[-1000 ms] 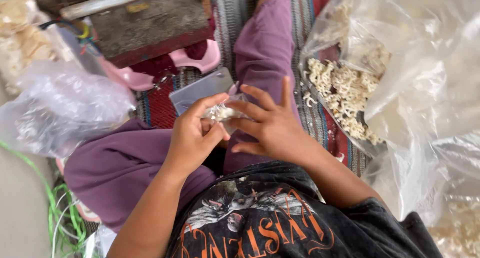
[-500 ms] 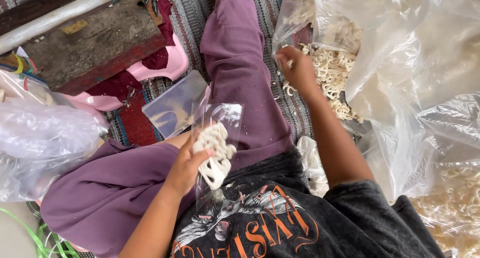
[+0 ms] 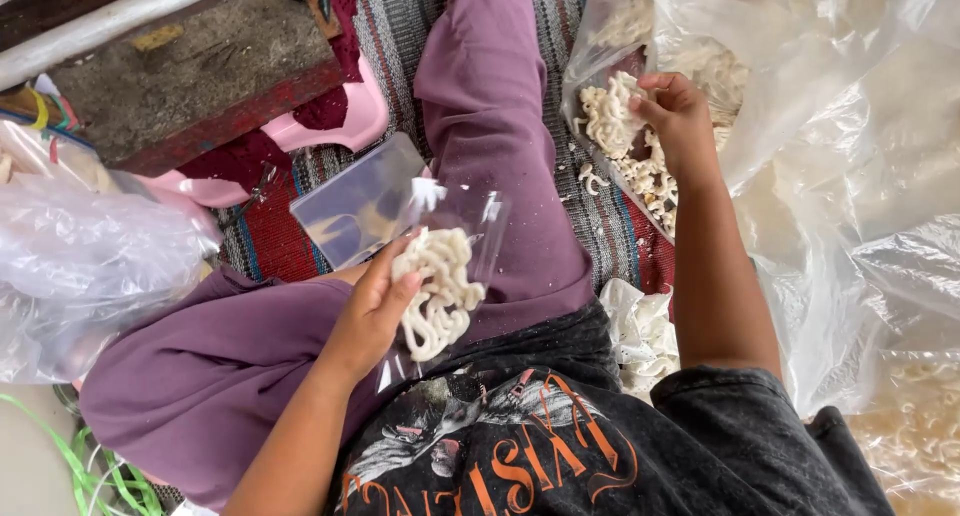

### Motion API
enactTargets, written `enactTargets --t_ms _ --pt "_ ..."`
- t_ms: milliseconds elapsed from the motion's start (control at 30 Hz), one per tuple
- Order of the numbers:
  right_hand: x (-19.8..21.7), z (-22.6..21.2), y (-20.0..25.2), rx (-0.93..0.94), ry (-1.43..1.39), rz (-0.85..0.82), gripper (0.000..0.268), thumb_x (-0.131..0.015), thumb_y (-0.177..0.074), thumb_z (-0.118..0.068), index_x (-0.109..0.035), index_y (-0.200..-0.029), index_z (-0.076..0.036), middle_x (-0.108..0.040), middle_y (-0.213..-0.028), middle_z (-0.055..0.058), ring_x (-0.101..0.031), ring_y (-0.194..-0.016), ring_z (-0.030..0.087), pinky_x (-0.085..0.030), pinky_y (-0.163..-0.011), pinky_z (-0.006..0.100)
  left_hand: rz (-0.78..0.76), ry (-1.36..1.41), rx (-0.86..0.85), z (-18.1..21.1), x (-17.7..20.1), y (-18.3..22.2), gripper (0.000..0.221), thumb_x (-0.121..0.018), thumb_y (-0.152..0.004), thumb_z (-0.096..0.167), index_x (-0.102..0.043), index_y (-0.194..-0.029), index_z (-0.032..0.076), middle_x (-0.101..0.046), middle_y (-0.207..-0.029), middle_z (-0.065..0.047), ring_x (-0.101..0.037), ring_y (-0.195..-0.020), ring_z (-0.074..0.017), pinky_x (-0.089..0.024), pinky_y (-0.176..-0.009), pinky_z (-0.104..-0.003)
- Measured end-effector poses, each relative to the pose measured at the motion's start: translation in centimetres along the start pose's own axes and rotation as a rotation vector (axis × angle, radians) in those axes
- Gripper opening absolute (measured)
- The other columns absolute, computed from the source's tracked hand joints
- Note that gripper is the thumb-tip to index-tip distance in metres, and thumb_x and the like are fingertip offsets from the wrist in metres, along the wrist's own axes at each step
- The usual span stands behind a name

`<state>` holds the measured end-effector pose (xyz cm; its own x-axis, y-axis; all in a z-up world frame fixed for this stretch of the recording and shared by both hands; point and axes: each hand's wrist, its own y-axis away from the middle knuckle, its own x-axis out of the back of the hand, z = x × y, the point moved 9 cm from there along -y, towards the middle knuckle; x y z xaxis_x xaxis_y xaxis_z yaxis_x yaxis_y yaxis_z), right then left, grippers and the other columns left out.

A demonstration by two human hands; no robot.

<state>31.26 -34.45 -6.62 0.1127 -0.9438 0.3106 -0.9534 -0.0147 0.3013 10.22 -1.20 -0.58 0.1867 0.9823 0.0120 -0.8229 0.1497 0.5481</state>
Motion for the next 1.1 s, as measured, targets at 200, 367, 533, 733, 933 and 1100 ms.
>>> enactTargets --t_ms 200,367,533,733,933,1100 --pt "-8.0 -9.4 7.9 0.349 -0.316 -0.049 0.022 -0.069 -0.086 0.0 -0.055 -0.103 0.0 -0.061 -0.086 0.009 -0.06 -0.078 0.013 -0.05 -0.07 0.022 -0.029 -0.121 -0.241 2.5 -2.1 -0.6 0.053 -0.043 -0.092 0.032 -0.036 -0.139 0.011 -0.042 -0.14 -0.015 -0.036 -0.131 -0.0316 -0.03 -0.105 -0.044" --pt "-13.2 -11.9 12.8 0.299 -0.105 -0.453 0.015 -0.065 -0.085 -0.006 -0.064 -0.097 0.003 -0.061 -0.073 0.01 -0.054 -0.066 0.011 -0.047 -0.062 0.023 0.025 -0.121 -0.325 1.8 -2.9 -0.3 0.047 -0.045 -0.094 0.026 -0.043 -0.137 0.009 -0.053 -0.13 -0.022 -0.046 -0.121 -0.0413 -0.036 -0.101 -0.051" --pt "-11.7 -11.0 12.5 0.302 -0.133 -0.432 0.019 -0.057 -0.091 -0.008 -0.063 -0.105 0.003 -0.061 -0.077 0.008 -0.051 -0.068 0.011 -0.046 -0.066 0.024 0.034 -0.053 -0.299 -0.6 -2.9 -0.4 0.044 -0.045 -0.095 0.027 -0.046 -0.136 0.011 -0.053 -0.132 -0.016 -0.045 -0.124 -0.0332 -0.035 -0.104 -0.045" --pt "-10.4 -12.6 13.4 0.288 -0.051 -0.231 0.02 -0.056 -0.095 -0.011 -0.063 -0.109 0.0 -0.054 -0.065 0.003 -0.036 -0.052 0.002 -0.028 -0.048 0.014 0.045 -0.087 -0.282 -1.0 -3.1 -0.5 0.044 -0.041 -0.096 0.028 -0.045 -0.137 0.011 -0.053 -0.133 -0.015 -0.045 -0.125 -0.031 -0.034 -0.105 -0.045" --pt "-14.1 -13.2 16.0 0.352 -0.016 -0.659 0.031 -0.056 -0.09 -0.025 -0.067 -0.101 0.001 -0.07 -0.088 0.019 -0.066 -0.079 0.025 -0.051 -0.073 0.039 0.049 -0.007 -0.321 -1.3 -3.3 -0.7 0.043 -0.039 -0.098 0.027 -0.045 -0.137 0.009 -0.051 -0.135 -0.013 -0.044 -0.125 -0.0301 -0.035 -0.104 -0.045" --pt "-14.4 -14.6 16.9 0.628 0.228 -0.576 0.029 -0.075 -0.076 -0.015 -0.064 -0.092 0.007 -0.063 -0.108 0.023 -0.063 -0.096 0.041 -0.05 -0.082 0.048 0.148 -0.108 -0.315 -2.0 -2.5 -0.6 0.063 -0.073 -0.076 0.037 -0.053 -0.13 0.01 -0.061 -0.122 -0.013 -0.054 -0.116 -0.0293 -0.041 -0.1 -0.043"
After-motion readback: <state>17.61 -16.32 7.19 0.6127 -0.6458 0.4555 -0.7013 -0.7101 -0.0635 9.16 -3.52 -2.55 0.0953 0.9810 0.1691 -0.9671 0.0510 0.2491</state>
